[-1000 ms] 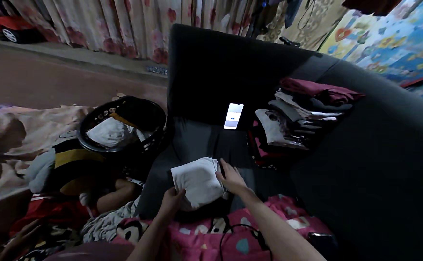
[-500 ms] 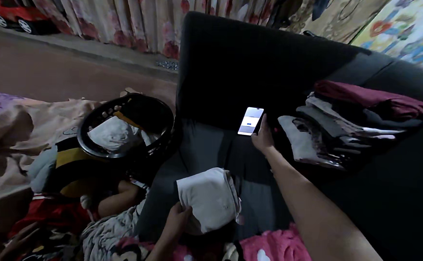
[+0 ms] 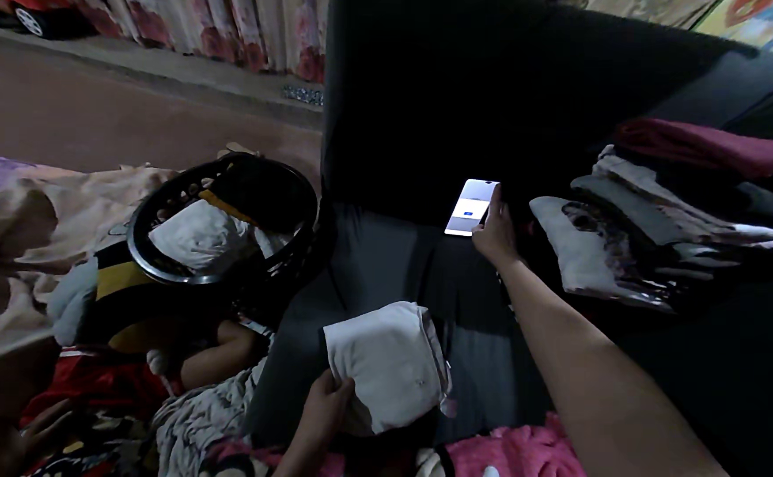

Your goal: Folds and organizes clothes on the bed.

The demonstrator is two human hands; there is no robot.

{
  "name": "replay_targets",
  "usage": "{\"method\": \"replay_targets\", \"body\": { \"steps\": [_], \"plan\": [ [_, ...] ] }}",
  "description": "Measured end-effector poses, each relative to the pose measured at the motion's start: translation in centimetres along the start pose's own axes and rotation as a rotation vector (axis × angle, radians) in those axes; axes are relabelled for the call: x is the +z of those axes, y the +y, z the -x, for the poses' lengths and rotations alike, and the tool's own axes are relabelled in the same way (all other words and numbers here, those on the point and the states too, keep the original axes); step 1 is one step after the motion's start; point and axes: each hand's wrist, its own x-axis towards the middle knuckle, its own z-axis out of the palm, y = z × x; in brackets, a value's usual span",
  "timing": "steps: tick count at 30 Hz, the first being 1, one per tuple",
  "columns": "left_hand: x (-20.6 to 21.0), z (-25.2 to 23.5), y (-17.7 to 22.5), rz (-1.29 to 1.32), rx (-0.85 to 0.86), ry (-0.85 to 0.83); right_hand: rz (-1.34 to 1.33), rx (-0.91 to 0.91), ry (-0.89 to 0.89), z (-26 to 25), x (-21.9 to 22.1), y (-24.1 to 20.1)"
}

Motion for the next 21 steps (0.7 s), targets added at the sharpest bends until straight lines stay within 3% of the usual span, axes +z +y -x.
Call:
{"method": "replay_targets", "body": {
  "steps": [5, 9, 12, 15, 17, 21],
  "plan": [
    [0.0, 0.1, 0.2, 0.011, -0.005, 0.005, -0.023, 0.004, 0.053, 0.8, -0.1, -0.1],
    [0.0, 0.0, 0.4, 0.035, -0.013, -0.003, -0.137, -0.045, 0.11, 5.6, 0.7, -0.9],
    [0.1, -0.1, 0.2, -0.04, 0.027, 0.032, -0.147, 0.021, -0.088, 10.6, 1.5, -0.6],
    [0.0, 0.9, 1.2, -0.422, 0.088, 0.175, -0.252, 0.228, -0.362, 14.2, 2.4, 1.0],
    [0.0, 1.3, 1.4, -0.529, 0.148, 0.272, -0.354, 0.352, -0.46, 16.5, 2.3, 1.5],
    [0.2, 1.8, 1.8, -0.535, 0.087, 0.218, -0.345, 0.331, -0.61, 20.4, 1.5, 1.2]
  ]
}}
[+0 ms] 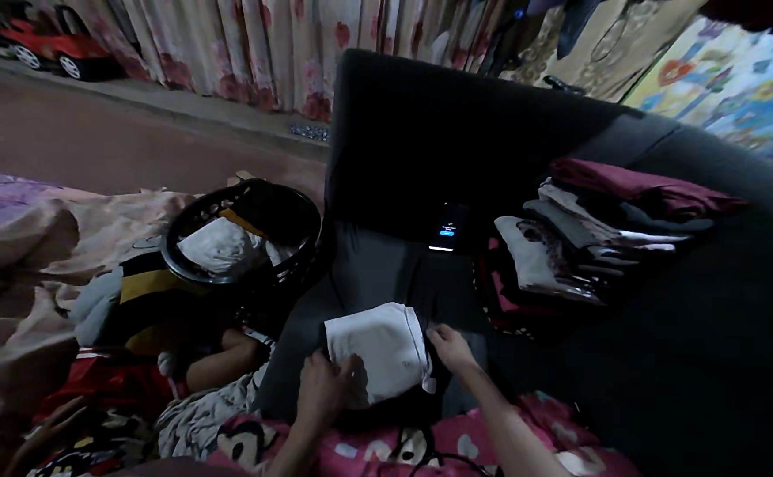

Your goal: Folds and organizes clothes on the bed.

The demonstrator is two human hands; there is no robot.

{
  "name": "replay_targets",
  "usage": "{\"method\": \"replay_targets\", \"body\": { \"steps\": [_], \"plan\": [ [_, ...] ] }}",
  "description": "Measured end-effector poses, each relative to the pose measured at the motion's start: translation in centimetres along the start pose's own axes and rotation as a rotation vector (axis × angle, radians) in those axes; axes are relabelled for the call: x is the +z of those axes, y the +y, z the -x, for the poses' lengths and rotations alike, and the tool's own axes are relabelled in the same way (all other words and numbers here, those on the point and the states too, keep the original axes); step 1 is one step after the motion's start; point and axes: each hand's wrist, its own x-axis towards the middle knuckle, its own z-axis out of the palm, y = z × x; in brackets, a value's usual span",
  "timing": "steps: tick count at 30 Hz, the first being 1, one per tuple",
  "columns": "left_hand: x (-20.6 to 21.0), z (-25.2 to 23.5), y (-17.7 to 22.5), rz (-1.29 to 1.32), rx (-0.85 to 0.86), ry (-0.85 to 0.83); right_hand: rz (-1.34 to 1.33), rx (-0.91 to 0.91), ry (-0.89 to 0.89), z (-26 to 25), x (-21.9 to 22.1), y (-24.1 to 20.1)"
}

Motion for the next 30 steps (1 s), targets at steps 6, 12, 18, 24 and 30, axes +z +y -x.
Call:
{"method": "replay_targets", "body": {
  "steps": [6, 12, 18, 24, 30],
  "plan": [
    [2.0, 0.0, -2.1, 0.457, 0.114, -0.187, 0.051, -0.042, -0.129, 2.4, 2.5, 0.5],
    [1.1, 0.5, -1.5, 0.692, 0.123, -0.192, -0.368, 0.026, -0.005, 1.4, 2.8, 2.6],
    [-4.4, 0.6, -0.4, 0.428, 0.266, -0.041, -0.562, 0.208, 0.014, 0.5, 3.2, 2.1],
    [-13.4, -0.5, 2.6, 0.332, 0.257, 0.122, -0.612, 0.277, 0.002, -0.7, 3.2, 2.6],
    [-19.3, -6.0, 4.4, 0.568, 0.234, 0.413, -0.608, 0.313, 0.024, -0.8, 3.1, 2.1]
  ]
}}
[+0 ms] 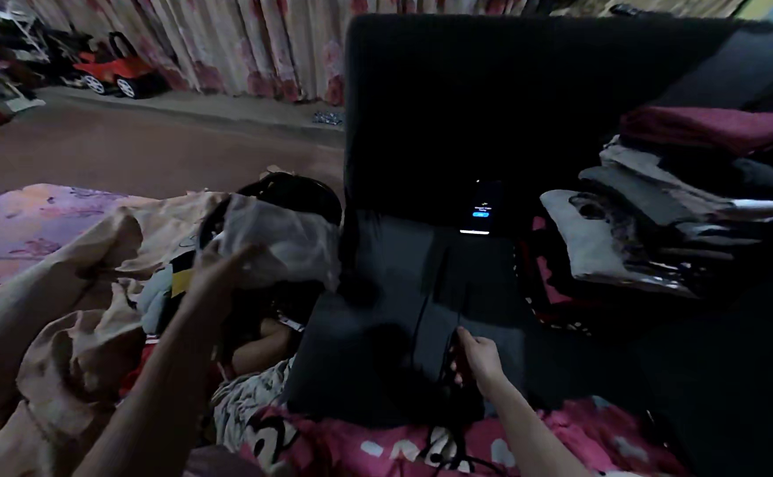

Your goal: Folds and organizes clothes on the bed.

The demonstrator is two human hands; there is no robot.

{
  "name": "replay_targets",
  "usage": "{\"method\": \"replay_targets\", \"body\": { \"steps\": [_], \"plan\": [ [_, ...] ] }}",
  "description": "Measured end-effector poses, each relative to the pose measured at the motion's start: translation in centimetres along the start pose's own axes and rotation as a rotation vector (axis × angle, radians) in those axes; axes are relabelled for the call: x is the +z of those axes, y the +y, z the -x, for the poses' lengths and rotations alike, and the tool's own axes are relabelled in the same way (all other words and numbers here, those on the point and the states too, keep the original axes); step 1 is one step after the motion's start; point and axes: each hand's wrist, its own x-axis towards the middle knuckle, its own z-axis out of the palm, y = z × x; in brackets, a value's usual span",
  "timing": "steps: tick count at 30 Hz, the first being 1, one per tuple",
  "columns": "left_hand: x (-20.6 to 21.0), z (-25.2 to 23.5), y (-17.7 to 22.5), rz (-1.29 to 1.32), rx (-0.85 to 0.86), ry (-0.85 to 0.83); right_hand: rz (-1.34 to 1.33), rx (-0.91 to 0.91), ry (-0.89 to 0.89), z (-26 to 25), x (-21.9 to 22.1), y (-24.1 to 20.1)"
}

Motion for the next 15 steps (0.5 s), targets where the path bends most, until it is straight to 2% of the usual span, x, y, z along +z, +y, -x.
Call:
{"method": "replay_targets", "body": {
  "steps": [2, 5, 9, 12, 15],
  "plan": [
    [0.9, -2.3, -0.2, 0.129, -0.02, 0.054, -0.001, 0.012, 0.002, -0.1, 0.0, -0.1],
    [3.1, -6.3, -3.1, 0.218, -0.08, 0.101, -0.01, 0.032, -0.008, -0.3, 0.0, 0.0],
    [6.3, -9.0, -7.9, 0.163, -0.167, 0.149, -0.013, 0.046, -0.009, -0.5, 0.0, 0.0],
    [7.0, -9.4, -8.1, 0.107, -0.221, 0.165, -0.006, 0.057, -0.008, -0.6, 0.0, -0.1],
    [7.3, -10.0, -8.0, 0.201, -0.175, 0.208, -0.011, 0.056, -0.013, -0.8, 0.2, 0.0]
  ]
}}
